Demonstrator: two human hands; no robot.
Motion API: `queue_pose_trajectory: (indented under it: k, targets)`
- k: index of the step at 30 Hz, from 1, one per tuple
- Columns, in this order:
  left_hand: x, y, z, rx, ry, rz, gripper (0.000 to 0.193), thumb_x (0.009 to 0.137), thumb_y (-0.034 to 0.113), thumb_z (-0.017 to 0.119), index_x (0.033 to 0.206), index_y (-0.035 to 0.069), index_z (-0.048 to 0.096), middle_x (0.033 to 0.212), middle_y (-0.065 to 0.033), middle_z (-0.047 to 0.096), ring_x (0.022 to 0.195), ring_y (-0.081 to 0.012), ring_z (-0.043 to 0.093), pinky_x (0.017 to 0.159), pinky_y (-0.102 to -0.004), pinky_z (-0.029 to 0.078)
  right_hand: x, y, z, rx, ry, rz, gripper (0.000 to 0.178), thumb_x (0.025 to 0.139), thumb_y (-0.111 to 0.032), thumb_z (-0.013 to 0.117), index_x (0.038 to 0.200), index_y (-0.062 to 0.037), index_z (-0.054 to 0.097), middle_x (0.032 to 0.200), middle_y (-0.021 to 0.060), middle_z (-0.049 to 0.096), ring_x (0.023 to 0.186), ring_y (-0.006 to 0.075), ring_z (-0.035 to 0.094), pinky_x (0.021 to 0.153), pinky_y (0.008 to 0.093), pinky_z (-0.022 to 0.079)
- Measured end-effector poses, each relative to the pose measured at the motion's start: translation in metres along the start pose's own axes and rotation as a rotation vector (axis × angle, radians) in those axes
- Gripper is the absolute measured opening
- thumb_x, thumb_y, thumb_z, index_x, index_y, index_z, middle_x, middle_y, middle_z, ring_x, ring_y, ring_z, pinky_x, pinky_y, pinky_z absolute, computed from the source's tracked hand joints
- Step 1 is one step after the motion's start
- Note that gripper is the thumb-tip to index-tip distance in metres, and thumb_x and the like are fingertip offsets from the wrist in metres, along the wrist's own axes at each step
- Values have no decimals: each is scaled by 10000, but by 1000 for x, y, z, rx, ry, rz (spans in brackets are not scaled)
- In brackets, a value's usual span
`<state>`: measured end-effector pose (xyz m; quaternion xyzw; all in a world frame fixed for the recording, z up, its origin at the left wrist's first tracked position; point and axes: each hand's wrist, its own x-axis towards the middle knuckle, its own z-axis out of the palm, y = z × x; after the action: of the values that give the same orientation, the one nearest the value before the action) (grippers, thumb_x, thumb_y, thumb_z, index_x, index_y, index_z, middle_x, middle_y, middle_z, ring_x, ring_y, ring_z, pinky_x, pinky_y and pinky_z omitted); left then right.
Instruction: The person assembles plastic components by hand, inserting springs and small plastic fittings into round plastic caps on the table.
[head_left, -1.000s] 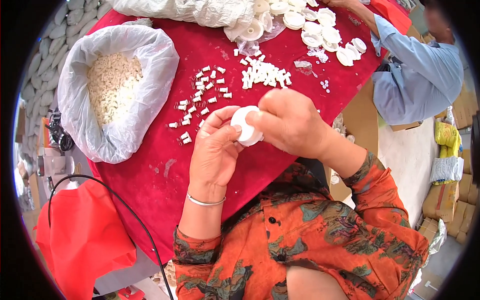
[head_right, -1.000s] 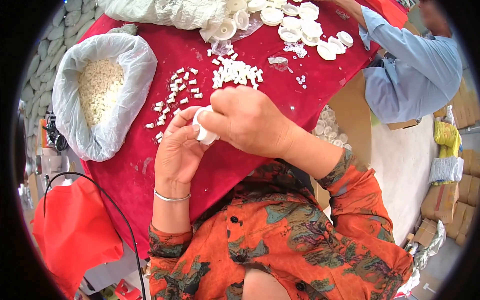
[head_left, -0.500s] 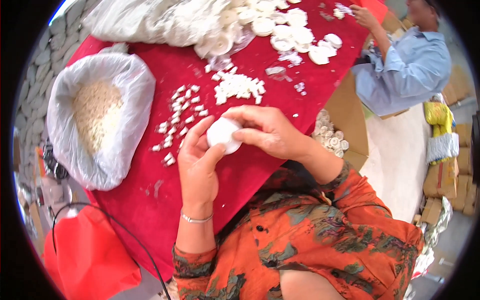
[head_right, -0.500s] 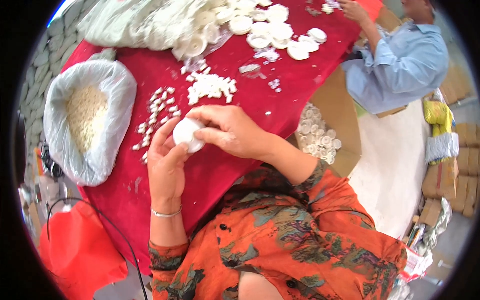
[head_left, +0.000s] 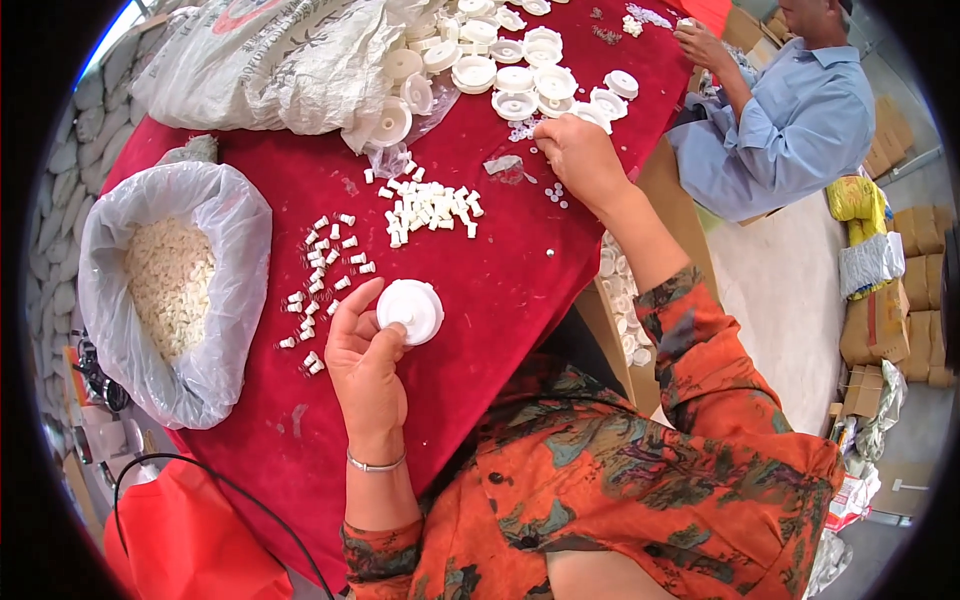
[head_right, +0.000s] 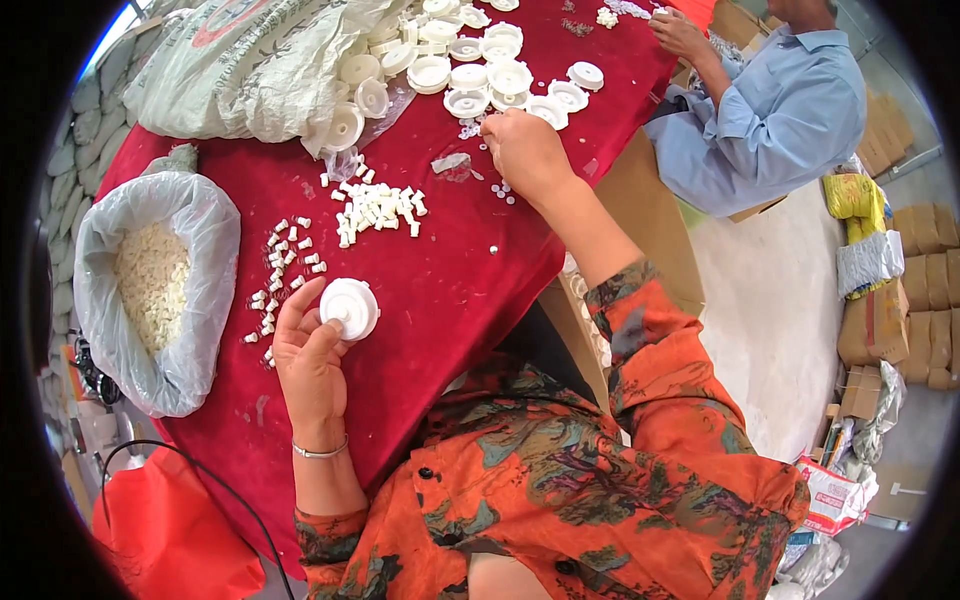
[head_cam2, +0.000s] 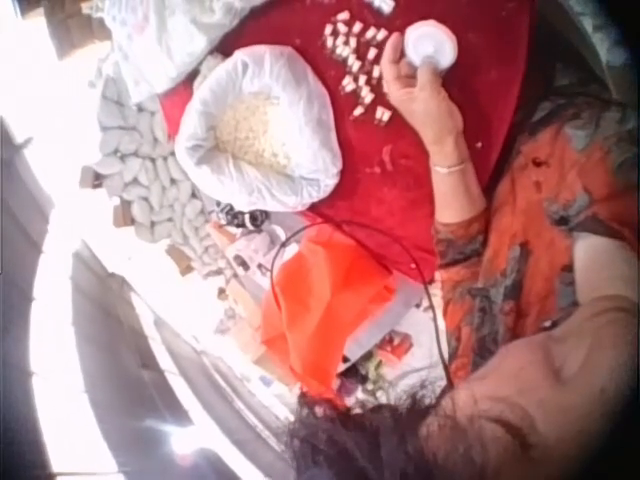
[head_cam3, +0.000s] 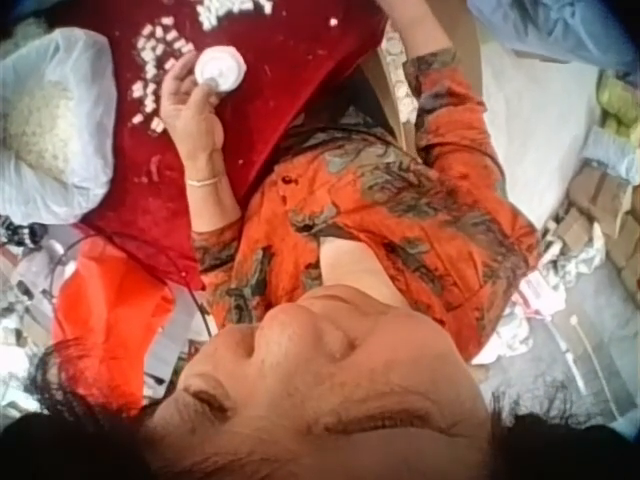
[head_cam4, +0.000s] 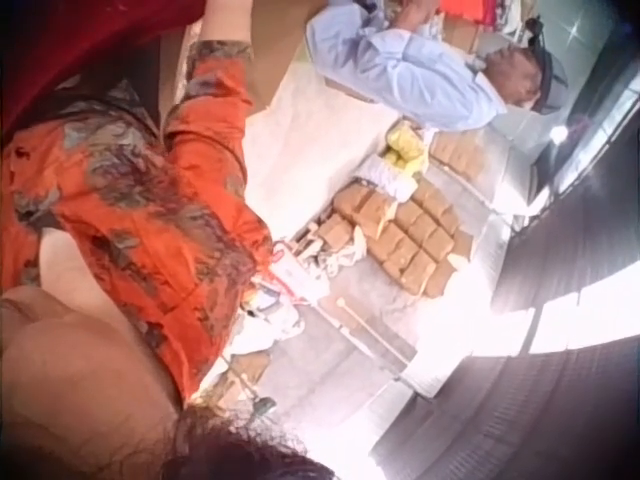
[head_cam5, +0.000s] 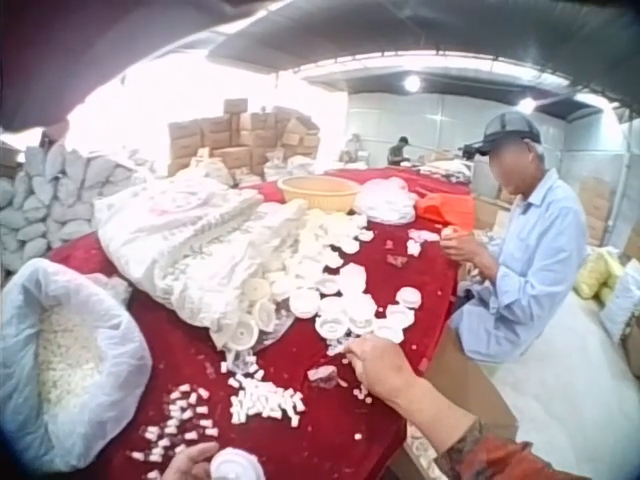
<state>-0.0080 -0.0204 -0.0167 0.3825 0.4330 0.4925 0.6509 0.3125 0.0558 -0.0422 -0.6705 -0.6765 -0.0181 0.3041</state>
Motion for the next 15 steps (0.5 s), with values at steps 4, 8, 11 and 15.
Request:
queue_pose_trajectory:
  k: [4,8,11,15]
  targets:
    - [0,-2,-5,11,-2,23,452,811,-90,535,1259,-29,524,883,-53,642,759,-70,580,653,-189,446,2,1,4,-90,-84,-44,78,833,-65,621,880,-48,680,819,153,621,784,345,620,707,406,500]
    - [0,-1,-5,0,-13,35,449,817,-89,531,1262,-35,514,921,-68,650,800,-91,603,693,-210,478,3,4,-5,-116,-136,-129,82,820,-58,611,882,-52,665,834,147,622,789,337,622,702,409,499]
    - [0,-1,-6,-8,-26,42,441,824,-90,525,1262,-40,507,979,-98,659,863,-126,630,752,-243,514,2,-14,-16,-124,-142,-157,90,824,-97,596,839,-50,671,857,140,635,784,325,638,675,421,510]
    - [0,-4,-7,-18,-16,69,436,826,-87,533,1260,-50,504,998,-111,657,898,-144,631,790,-265,516,-29,-104,-39,416,-223,-262,81,787,-53,675,867,-46,687,832,87,620,778,232,621,695,319,508]
